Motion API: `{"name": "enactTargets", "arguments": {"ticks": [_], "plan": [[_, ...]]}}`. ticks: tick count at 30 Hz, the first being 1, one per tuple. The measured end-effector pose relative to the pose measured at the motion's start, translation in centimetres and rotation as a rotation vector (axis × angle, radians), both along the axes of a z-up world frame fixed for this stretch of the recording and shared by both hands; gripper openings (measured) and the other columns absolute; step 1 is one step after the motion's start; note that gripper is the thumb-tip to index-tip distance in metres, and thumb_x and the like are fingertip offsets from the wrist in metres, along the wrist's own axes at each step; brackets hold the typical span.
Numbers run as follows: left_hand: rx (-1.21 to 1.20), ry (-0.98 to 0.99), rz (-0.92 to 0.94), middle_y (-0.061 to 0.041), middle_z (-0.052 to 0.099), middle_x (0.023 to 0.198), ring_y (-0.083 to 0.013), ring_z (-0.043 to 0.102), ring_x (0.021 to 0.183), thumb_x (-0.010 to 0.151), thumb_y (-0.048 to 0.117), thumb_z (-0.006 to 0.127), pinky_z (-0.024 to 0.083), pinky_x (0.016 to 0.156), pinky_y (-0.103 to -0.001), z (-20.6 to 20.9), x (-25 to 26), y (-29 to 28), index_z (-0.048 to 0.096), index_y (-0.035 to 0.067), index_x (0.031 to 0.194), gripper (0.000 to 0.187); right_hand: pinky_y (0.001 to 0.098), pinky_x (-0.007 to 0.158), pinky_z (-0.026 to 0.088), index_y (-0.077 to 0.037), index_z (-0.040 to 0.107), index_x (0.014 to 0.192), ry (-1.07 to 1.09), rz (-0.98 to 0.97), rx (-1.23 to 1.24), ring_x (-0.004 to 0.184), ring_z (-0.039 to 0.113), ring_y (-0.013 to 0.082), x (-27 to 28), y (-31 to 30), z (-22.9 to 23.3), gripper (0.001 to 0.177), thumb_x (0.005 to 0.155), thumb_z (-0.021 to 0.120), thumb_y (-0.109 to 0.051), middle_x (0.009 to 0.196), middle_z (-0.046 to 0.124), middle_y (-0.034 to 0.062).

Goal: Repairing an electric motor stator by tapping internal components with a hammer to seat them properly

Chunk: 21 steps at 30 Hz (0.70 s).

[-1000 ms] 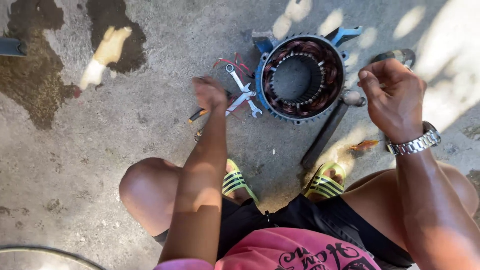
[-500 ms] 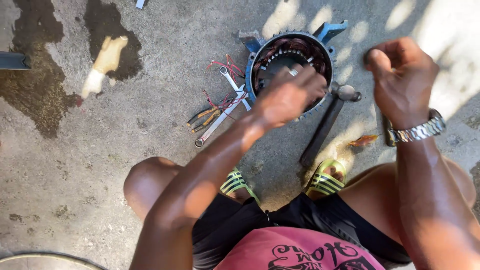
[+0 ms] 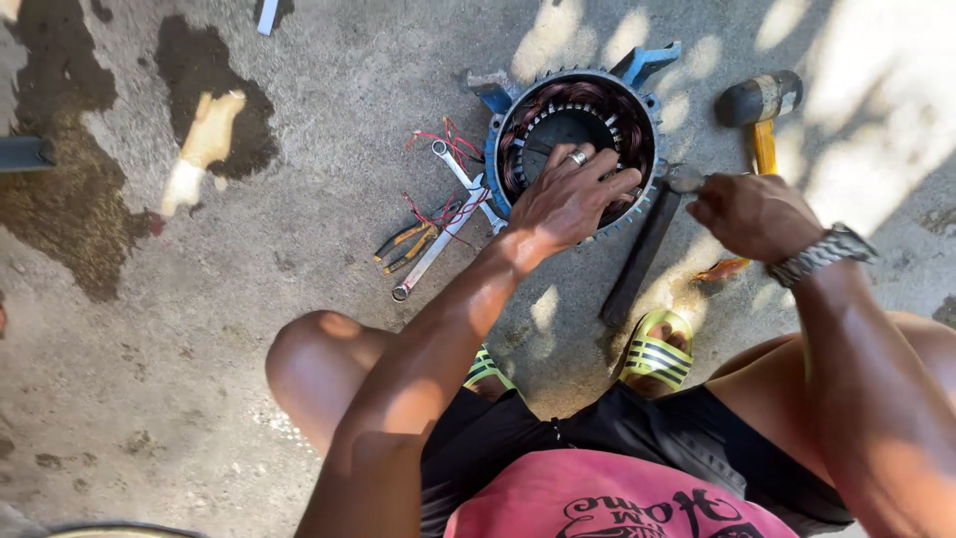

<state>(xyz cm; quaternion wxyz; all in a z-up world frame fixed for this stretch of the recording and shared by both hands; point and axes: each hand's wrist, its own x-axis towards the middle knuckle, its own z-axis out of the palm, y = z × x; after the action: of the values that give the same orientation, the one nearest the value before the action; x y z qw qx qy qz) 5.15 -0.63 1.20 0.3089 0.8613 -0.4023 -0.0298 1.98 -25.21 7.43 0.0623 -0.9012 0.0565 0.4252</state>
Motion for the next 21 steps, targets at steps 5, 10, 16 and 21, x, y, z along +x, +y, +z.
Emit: {"name": "enactTargets", "arguments": {"ticks": [5, 10, 16, 21], "plan": [[0.1, -0.021, 0.019, -0.006, 0.053, 0.106, -0.0352, 0.059, 0.113, 0.105, 0.031, 0.053, 0.04, 0.113, -0.054, -6.7, -0.5, -0.3, 0.052, 0.026, 0.141, 0.036, 0.0379, 0.075, 0.067, -0.012, 0.073, 0.116, 0.223, 0.141, -0.087, 0.085, 0.079, 0.0239, -2.1, 2.9, -2.6, 0.038, 0.105, 0.052, -0.042, 0.107, 0.079, 0.0108], [-0.05, -0.217, 0.062, 0.0, 0.056, 0.1, -0.0254, 0.063, 0.107, 0.097, 0.017, 0.057, 0.048, 0.11, -0.047, -4.0, -0.5, 0.3, 0.061, 0.027, 0.123, 0.028, 0.0606, 0.093, 0.056, 0.0, 0.048, 0.121, -0.091, -0.505, 0.008, 0.113, 0.066, 0.0498, -8.5, 3.8, -18.6, 0.064, 0.093, 0.058, -0.057, 0.12, 0.065, 0.0292], [-0.099, -0.286, 0.084, -0.001, 0.058, 0.1, -0.0238, 0.063, 0.105, 0.089, 0.01, 0.058, 0.05, 0.109, -0.043, -5.5, -0.2, -0.2, 0.06, 0.027, 0.121, 0.036, 0.067, 0.084, 0.055, -0.006, 0.041, 0.116, -0.326, -0.86, -0.069, 0.112, 0.059, 0.0492, -9.3, 5.8, -19.9, 0.037, 0.101, 0.059, -0.034, 0.113, 0.059, 0.0234], [-0.127, -0.262, 0.096, -0.002, 0.058, 0.103, -0.0251, 0.063, 0.107, 0.088, 0.009, 0.058, 0.051, 0.106, -0.045, -7.2, -0.4, -0.6, 0.059, 0.026, 0.126, 0.042, 0.0649, 0.089, 0.055, -0.003, 0.042, 0.121, -0.538, -0.911, -0.021, 0.109, 0.06, 0.0567, -9.0, 5.9, -19.7, 0.05, 0.092, 0.075, -0.028, 0.116, 0.051, 0.0266]]}}
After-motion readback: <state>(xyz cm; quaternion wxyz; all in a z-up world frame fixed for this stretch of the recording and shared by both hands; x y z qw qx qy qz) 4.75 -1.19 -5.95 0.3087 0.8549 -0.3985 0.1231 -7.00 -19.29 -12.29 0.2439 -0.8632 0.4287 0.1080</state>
